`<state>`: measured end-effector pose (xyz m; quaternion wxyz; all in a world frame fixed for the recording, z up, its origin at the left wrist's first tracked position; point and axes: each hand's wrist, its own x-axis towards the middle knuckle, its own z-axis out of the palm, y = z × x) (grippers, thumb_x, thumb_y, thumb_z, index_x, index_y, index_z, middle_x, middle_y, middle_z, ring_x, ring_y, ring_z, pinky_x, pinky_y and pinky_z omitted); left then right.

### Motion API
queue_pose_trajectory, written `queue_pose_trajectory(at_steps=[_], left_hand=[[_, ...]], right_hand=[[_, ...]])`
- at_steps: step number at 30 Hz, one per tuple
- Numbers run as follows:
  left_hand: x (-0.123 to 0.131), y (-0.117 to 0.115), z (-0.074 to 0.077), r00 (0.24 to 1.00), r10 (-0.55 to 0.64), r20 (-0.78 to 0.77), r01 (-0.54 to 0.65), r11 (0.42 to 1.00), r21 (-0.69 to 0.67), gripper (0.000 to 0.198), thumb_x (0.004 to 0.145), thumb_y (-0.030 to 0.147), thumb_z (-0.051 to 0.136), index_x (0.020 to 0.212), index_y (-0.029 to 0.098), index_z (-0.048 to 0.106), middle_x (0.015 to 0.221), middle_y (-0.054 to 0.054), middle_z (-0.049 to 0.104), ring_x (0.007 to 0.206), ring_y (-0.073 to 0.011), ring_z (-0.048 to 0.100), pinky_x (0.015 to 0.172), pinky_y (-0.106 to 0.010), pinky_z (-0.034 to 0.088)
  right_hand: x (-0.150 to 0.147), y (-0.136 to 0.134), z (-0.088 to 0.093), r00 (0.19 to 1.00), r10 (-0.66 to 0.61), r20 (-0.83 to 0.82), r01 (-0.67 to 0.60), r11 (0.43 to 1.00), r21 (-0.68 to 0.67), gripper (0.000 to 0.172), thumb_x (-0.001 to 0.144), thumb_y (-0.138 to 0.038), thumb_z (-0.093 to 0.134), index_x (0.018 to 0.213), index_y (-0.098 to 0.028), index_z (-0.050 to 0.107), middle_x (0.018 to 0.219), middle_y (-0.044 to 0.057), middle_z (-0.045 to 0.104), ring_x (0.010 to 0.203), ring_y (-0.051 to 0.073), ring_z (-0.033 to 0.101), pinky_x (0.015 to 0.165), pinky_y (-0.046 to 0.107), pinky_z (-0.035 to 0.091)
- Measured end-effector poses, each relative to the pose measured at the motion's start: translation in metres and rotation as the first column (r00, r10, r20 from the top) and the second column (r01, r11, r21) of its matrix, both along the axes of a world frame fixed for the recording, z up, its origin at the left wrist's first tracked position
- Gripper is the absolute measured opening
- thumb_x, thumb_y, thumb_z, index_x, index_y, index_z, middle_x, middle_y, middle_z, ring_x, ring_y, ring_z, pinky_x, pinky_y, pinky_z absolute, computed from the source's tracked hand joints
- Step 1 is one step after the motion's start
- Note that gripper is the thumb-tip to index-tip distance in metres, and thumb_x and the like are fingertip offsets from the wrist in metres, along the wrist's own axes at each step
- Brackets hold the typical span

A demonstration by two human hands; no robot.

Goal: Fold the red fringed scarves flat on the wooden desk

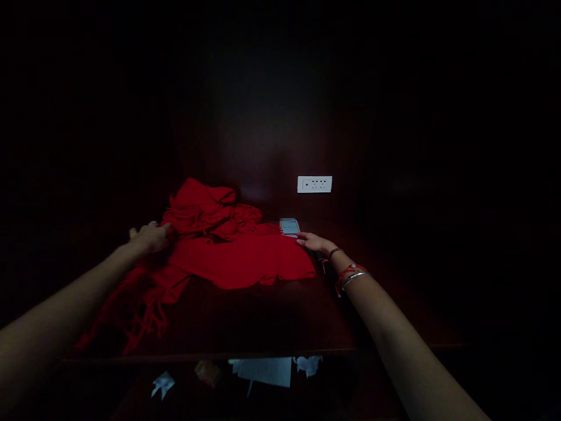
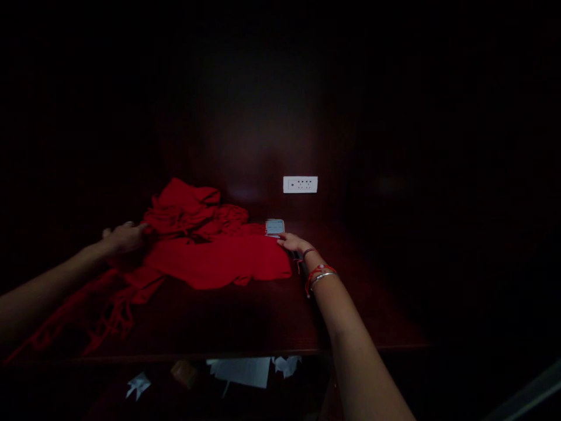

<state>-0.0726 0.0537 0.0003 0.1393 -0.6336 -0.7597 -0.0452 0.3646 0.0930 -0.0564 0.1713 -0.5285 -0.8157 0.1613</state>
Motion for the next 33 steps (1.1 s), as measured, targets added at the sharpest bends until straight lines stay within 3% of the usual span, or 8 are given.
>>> queue_pose_trajectory(at_steps=[3, 7, 13, 15, 18, 23, 27, 33], left_hand=[[0.046, -0.009, -0.014, 0.981, -0.156, -0.115, 0.164, 0.985, 0.06, 0.044, 0.079, 0.03, 0.033, 0.12, 0.016, 0.036, 0.111, -0.016, 0.042, 0.097, -0.0275, 0.044, 0.08, -0.042, 0.032], [0.101, -0.009, -0.045, 0.899, -0.438, -0.027, 0.437, 0.899, -0.036, 0.049, 0.081, 0.044, 0.022, 0.121, 0.02, 0.036, 0.125, -0.011, 0.033, 0.113, -0.0245, 0.031, 0.091, -0.038, 0.024], [0.126, -0.007, -0.094, 0.877, -0.427, 0.221, 0.476, 0.836, -0.274, 0.067, 0.076, 0.057, 0.019, 0.131, 0.019, 0.011, 0.135, -0.012, 0.016, 0.122, -0.0257, 0.014, 0.094, -0.043, 0.018], [0.124, -0.008, -0.097, 0.87, -0.436, 0.232, 0.485, 0.84, -0.242, 0.068, 0.076, 0.058, 0.018, 0.131, 0.02, 0.01, 0.135, -0.011, 0.015, 0.122, -0.0255, 0.013, 0.095, -0.043, 0.016], [0.119, -0.01, -0.095, 0.863, -0.447, 0.236, 0.495, 0.841, -0.219, 0.07, 0.074, 0.06, 0.02, 0.131, 0.021, 0.009, 0.135, -0.011, 0.015, 0.122, -0.0269, 0.012, 0.095, -0.043, 0.016], [0.119, -0.011, -0.095, 0.848, -0.465, 0.255, 0.513, 0.842, -0.17, 0.069, 0.074, 0.06, 0.021, 0.131, 0.023, 0.009, 0.136, -0.011, 0.01, 0.122, -0.0286, 0.009, 0.094, -0.045, 0.015], [0.123, -0.008, -0.097, 0.844, -0.465, 0.268, 0.513, 0.845, -0.149, 0.067, 0.075, 0.058, 0.022, 0.131, 0.024, 0.007, 0.137, -0.008, 0.009, 0.123, -0.0279, 0.007, 0.094, -0.046, 0.014], [0.116, -0.002, -0.088, 0.876, -0.406, 0.26, 0.446, 0.887, -0.118, 0.06, 0.079, 0.053, 0.014, 0.131, 0.024, 0.008, 0.133, -0.01, 0.023, 0.122, -0.0252, 0.015, 0.093, -0.046, 0.015]], right_hand=[[-0.013, 0.008, -0.003, 0.997, -0.006, 0.075, 0.01, 0.999, -0.049, 0.037, 0.073, -0.02, 0.048, 0.11, -0.016, 0.05, 0.111, 0.007, 0.053, 0.098, 0.018, 0.05, 0.083, 0.026, 0.038], [-0.018, 0.007, 0.002, 0.988, 0.014, 0.156, 0.003, 0.994, -0.108, 0.043, 0.062, -0.018, 0.059, 0.105, -0.016, 0.053, 0.107, 0.007, 0.055, 0.096, 0.021, 0.051, 0.082, 0.027, 0.038], [-0.014, -0.003, 0.017, 0.957, 0.143, 0.251, -0.058, 0.947, -0.317, 0.047, 0.054, -0.012, 0.063, 0.1, -0.017, 0.055, 0.103, 0.005, 0.056, 0.092, 0.019, 0.052, 0.077, 0.025, 0.04], [-0.008, -0.007, 0.019, 0.967, 0.142, 0.209, -0.086, 0.963, -0.257, 0.036, 0.051, -0.013, 0.065, 0.086, -0.015, 0.059, 0.096, 0.005, 0.058, 0.09, 0.02, 0.052, 0.077, 0.026, 0.039], [0.008, -0.019, 0.026, 0.98, 0.186, -0.07, -0.194, 0.973, -0.127, 0.021, 0.051, -0.022, 0.066, 0.069, -0.013, 0.057, 0.1, 0.006, 0.054, 0.091, 0.019, 0.05, 0.078, 0.027, 0.038], [0.035, -0.049, 0.049, 0.82, 0.21, -0.532, -0.346, 0.923, -0.168, 0.024, 0.055, -0.03, 0.064, 0.067, -0.015, 0.05, 0.098, 0.003, 0.055, 0.089, 0.016, 0.052, 0.079, 0.031, 0.038], [0.03, -0.067, 0.058, 0.807, 0.178, -0.563, -0.304, 0.943, -0.138, 0.024, 0.056, -0.031, 0.064, 0.066, -0.016, 0.049, 0.079, 0.001, 0.058, 0.078, 0.014, 0.054, 0.073, 0.029, 0.039], [0.021, -0.072, 0.088, 0.817, 0.211, -0.536, -0.116, 0.972, 0.205, 0.025, 0.063, -0.039, 0.056, 0.073, -0.016, 0.05, 0.065, -0.003, 0.053, 0.06, 0.01, 0.05, 0.057, 0.023, 0.038]])
